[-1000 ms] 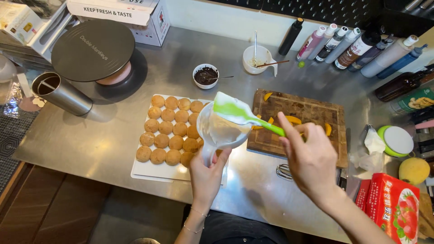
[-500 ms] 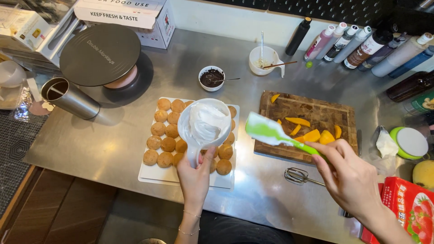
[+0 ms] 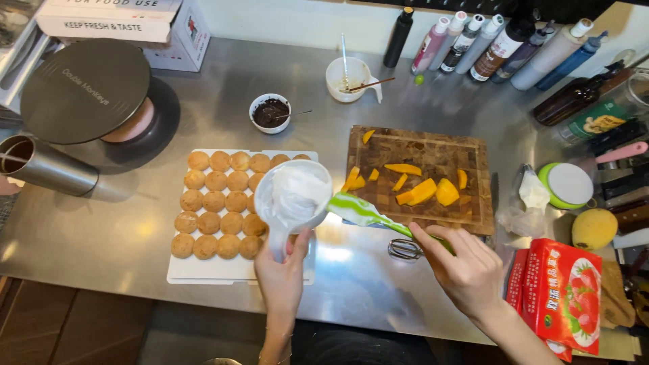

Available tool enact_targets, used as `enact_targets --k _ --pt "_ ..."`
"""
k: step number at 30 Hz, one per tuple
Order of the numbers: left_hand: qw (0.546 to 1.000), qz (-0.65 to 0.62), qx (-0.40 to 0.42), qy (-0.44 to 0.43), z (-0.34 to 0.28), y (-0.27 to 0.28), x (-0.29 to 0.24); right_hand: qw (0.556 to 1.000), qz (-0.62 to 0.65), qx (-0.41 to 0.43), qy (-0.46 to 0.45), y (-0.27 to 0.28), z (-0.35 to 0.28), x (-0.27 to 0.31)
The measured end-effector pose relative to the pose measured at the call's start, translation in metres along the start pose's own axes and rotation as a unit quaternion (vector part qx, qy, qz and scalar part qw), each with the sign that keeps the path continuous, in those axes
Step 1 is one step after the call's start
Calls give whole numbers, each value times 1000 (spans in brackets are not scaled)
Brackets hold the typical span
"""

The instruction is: The person scoops whipped cream from a large bowl into a plastic measuring cup using a spatula, places the bowl of cream into a lower refrigerator, wipes a whisk clean with a paper towel, and then uses a handheld cream dispenser to add more whipped cream into the measuring cup. A tray of baked pastry shells and cut mango pieces sit on the steel worktable.

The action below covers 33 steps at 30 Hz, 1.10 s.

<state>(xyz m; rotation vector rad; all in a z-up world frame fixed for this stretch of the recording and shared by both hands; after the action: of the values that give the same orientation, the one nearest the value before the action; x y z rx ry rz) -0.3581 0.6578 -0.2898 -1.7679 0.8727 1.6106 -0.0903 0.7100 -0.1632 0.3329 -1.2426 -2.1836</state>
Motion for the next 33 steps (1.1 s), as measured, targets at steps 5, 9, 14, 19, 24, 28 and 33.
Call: enact_targets --k 5,9,14,19,24,28,33 --pt "998 -31 -51 -28 -13 -6 8 975 56 55 -207 -56 -16 -146" --pt "996 -6 -86 -24 -33 -29 14 941 141 -17 -308 -157 -16 -260" --pt "995 3 -98 3 -52 -51 58 889 128 56 -436 -306 -14 -309" --pt "991 64 -121 -10 -59 -38 124 918 75 48 -386 -343 -12 -301" --pt "992 84 -90 12 -55 -32 104 916 43 74 -391 -321 -7 -300" --pt "996 80 -36 22 -53 -35 85 907 42 88 -410 -351 -22 -331" --pt "993 96 62 22 -55 -48 69 937 59 19 -344 -222 -3 -258"
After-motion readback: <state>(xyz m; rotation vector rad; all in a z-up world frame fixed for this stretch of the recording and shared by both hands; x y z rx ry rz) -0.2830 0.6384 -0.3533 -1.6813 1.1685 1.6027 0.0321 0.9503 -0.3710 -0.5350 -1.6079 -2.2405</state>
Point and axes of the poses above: each hand's wrist, its own z-axis towards the middle knuckle, its own y-axis out of the back of the hand, x = y × z, the point moved 8 cm from there along z, towards the middle knuckle, and after that the axes turned 3 degrees about -y, right-handed, at the moved point
